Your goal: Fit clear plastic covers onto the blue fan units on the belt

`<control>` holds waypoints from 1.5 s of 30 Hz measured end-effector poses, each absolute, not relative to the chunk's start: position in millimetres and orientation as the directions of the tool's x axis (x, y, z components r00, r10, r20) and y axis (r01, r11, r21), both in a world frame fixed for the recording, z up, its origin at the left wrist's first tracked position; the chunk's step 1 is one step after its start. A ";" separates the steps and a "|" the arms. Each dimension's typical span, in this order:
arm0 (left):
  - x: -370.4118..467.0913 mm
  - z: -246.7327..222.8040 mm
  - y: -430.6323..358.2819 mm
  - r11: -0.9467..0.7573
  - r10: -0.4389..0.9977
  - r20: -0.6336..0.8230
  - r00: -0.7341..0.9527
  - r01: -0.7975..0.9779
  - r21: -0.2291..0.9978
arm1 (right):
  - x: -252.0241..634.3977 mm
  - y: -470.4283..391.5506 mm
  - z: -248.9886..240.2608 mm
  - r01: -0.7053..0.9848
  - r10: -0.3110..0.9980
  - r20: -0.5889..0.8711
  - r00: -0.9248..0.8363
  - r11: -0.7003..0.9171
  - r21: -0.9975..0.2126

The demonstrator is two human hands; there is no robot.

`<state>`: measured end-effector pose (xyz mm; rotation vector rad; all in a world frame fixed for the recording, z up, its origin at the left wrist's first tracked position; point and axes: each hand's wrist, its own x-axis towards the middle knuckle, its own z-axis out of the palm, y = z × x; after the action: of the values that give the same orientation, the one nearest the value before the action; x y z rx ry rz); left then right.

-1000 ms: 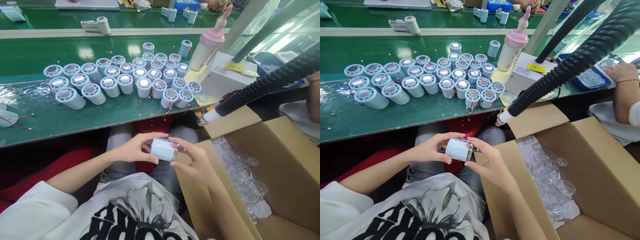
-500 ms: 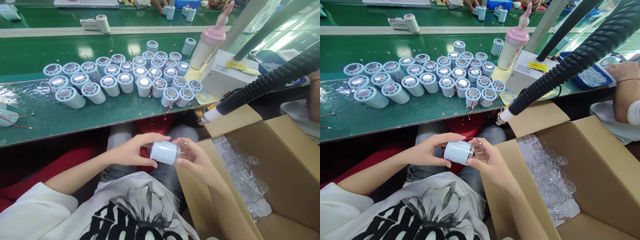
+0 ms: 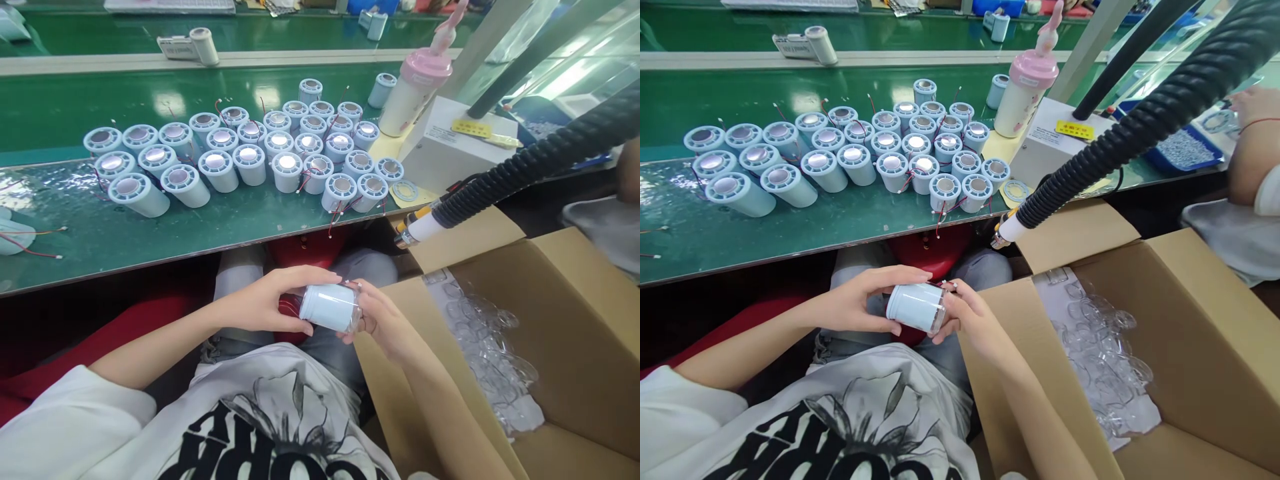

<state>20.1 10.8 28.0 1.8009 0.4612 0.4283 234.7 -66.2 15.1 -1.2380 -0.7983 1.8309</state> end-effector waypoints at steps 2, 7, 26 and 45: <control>20.0 27.3 11.2 -0.260 0.509 0.060 0.859 0.088 0.961 | 232.3 -65.4 15.1 -0.272 0.833 -0.494 -0.250 -0.550 -0.790; 20.5 25.2 12.6 -0.248 0.505 0.078 0.860 0.058 0.967 | 226.9 -63.9 15.3 -0.299 0.773 -0.557 -0.304 -0.633 -0.714; 24.9 32.1 4.8 0.128 0.591 -0.162 0.790 0.107 0.986 | 235.1 -75.0 4.6 0.406 0.971 0.239 -0.009 0.222 -0.886; 22.0 14.3 5.1 0.337 0.409 -0.285 0.867 0.147 0.930 | 228.3 -83.2 11.2 0.118 0.976 -0.183 -0.115 -0.170 -0.978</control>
<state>22.0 5.1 14.3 1.2309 0.5276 0.1817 228.3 -83.2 11.2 -1.3608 -1.2941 1.3829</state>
